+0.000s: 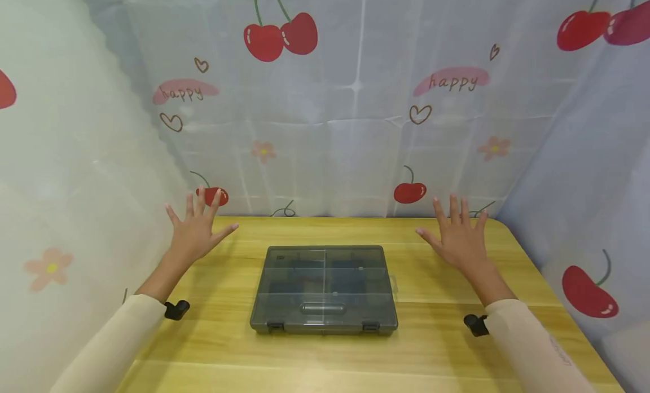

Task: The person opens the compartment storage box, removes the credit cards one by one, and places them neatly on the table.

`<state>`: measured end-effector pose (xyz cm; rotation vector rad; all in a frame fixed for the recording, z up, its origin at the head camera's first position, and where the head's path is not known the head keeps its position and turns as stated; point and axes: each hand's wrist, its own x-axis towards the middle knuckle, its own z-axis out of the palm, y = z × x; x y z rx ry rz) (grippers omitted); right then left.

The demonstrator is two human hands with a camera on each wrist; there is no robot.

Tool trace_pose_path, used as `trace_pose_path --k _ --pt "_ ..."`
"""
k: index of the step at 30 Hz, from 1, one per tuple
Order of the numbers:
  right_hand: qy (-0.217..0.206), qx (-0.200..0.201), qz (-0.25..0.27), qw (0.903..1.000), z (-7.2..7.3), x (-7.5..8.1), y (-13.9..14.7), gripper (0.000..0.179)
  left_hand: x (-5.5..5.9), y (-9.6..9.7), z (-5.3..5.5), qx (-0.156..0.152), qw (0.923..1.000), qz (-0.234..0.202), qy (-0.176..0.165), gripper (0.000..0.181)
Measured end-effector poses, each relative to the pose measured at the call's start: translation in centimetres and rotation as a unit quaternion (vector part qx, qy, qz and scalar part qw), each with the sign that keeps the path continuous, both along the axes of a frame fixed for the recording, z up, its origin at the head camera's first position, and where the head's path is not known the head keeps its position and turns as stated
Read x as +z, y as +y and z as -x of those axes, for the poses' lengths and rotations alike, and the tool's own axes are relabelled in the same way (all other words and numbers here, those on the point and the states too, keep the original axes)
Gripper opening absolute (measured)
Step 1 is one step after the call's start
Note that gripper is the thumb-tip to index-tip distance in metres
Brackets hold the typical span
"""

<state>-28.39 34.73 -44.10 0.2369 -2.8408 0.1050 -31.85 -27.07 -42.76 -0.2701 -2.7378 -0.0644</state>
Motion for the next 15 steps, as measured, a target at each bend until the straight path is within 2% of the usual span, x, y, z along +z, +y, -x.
trace_pose_path --k 5,10,15 --pt "0.000 0.020 0.036 0.9992 -1.3 -0.4 -0.7 0.090 0.0 1.3 -1.5 -0.031 0.9992 -0.007 0.025 0.099" --pt "0.006 0.043 0.061 0.9972 -3.2 -0.3 -1.7 0.087 -0.1 2.7 -2.9 -0.056 0.9976 -0.040 0.013 0.097" --pt "0.015 0.061 0.082 0.9946 -4.7 -0.5 -2.4 0.086 -0.8 3.9 -4.4 -0.066 0.9966 -0.049 -0.011 0.096"
